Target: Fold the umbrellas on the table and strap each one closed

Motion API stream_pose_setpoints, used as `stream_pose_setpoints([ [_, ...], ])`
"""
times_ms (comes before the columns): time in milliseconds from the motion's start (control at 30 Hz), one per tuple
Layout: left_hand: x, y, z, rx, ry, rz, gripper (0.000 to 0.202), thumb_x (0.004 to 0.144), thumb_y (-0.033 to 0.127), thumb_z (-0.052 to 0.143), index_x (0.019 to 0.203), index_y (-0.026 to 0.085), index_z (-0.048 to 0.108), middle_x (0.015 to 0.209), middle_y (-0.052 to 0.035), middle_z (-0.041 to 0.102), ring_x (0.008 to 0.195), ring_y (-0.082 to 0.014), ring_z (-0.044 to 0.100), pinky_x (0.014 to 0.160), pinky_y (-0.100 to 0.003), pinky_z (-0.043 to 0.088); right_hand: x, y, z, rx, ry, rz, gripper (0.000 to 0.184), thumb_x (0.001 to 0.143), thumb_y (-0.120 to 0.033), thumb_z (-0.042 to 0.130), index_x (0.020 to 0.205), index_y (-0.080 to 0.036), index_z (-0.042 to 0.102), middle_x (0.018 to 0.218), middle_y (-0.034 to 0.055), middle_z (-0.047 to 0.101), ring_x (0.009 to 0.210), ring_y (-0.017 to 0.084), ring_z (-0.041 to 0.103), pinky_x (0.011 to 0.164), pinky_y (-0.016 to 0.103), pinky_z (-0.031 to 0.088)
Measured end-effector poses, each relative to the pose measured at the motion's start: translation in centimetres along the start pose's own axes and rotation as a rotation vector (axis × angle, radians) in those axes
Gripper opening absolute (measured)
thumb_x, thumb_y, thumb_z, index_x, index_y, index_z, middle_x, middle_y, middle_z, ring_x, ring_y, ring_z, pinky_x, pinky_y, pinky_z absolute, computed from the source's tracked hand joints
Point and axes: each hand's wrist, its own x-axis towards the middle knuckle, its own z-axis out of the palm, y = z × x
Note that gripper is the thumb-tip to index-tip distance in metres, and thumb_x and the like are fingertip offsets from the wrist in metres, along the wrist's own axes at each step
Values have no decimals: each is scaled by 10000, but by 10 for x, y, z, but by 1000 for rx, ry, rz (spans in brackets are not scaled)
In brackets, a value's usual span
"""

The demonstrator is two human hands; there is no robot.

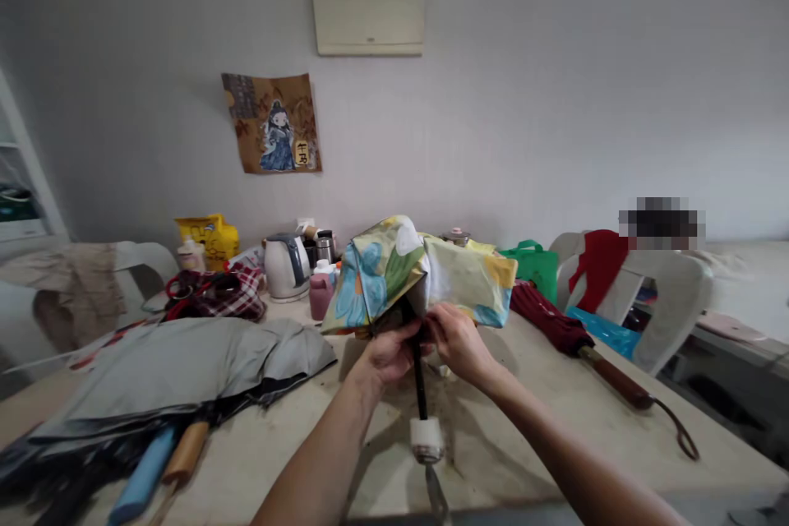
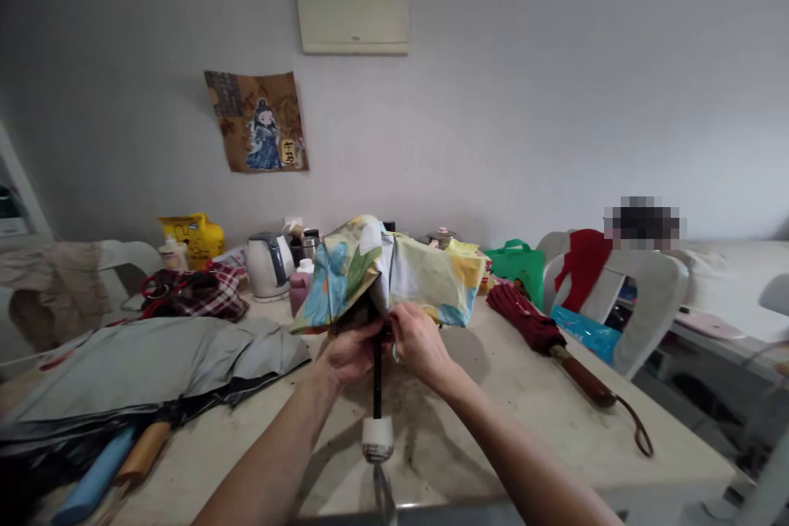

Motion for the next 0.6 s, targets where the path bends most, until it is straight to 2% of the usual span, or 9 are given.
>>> stream_pose_setpoints([
  [67, 1, 5, -9, -7, 78, 32, 77, 773, 7, 671, 740, 75, 659, 674, -52, 622, 560, -106, 571, 492, -196, 429, 5, -2, 5, 62, -32, -39, 219, 901, -163, 454, 743, -189, 603, 741, 55, 607, 688, 169, 563, 626, 272, 463],
  [133, -1, 10, -15, -12, 120, 33, 120, 794, -28, 600, 710, 45, 645, 653, -66, 593, 530, -85, 531, 441, -164, 374, 4, 1, 9, 199, 60, 14, 195, 899, -195, 475, 809, -190, 648, 826, 67, 645, 741, 166, 594, 663, 271, 482],
  [200, -4, 17, -19, -20, 139, 25, 140, 798, -43, 560, 698, 21, 635, 668, -87, 584, 527, -74, 511, 416, -146, 336, -3, 11, 14, 339, 259, 220, 180, 886, -258, 506, 897, -184, 669, 838, 64, 665, 719, 160, 608, 647, 267, 488],
  [267, -7, 23, -22, -34, 155, 36, 133, 791, -45, 556, 699, 21, 625, 690, -88, 574, 533, -64, 495, 409, -133, 316, -14, 25, 23, 429, 413, 497, 211, 841, -323, 534, 883, -168, 673, 728, 47, 659, 609, 155, 584, 560, 262, 466],
  [300, -8, 26, -22, -40, 154, 49, 121, 785, -42, 563, 705, 26, 623, 699, -83, 568, 539, -61, 489, 412, -128, 315, -20, 32, 29, 463, 414, 614, 220, 806, -336, 546, 847, -162, 675, 671, 39, 647, 548, 149, 557, 509, 256, 440],
  [367, -10, 30, -22, -48, 129, 84, 84, 765, -33, 591, 722, 31, 627, 715, -77, 565, 554, -57, 484, 426, -124, 324, -32, 42, 41, 530, 259, 778, 208, 739, -326, 555, 745, -158, 676, 576, 23, 617, 443, 130, 494, 424, 243, 375],
  [433, -10, 31, -21, -47, 100, 131, 50, 733, -16, 639, 731, 33, 635, 725, -76, 572, 565, -58, 488, 440, -125, 338, -38, 45, 52, 586, 58, 846, 195, 708, -311, 547, 669, -162, 667, 514, 4, 582, 389, 112, 445, 383, 231, 329],
  [467, -10, 30, -21, -39, 90, 153, 51, 714, -4, 667, 732, 34, 640, 727, -77, 579, 570, -61, 493, 445, -129, 345, -39, 44, 55, 625, 3, 859, 197, 707, -311, 540, 669, -164, 666, 512, -1, 579, 383, 108, 441, 376, 227, 326],
  [600, -7, 20, -20, 39, 99, 181, 132, 644, 52, 768, 711, 41, 655, 727, -82, 607, 582, -74, 521, 460, -146, 365, -37, 32, 60, 894, 36, 909, 242, 691, -341, 582, 822, -160, 675, 677, 23, 667, 480, 123, 541, 443, 243, 436],
])
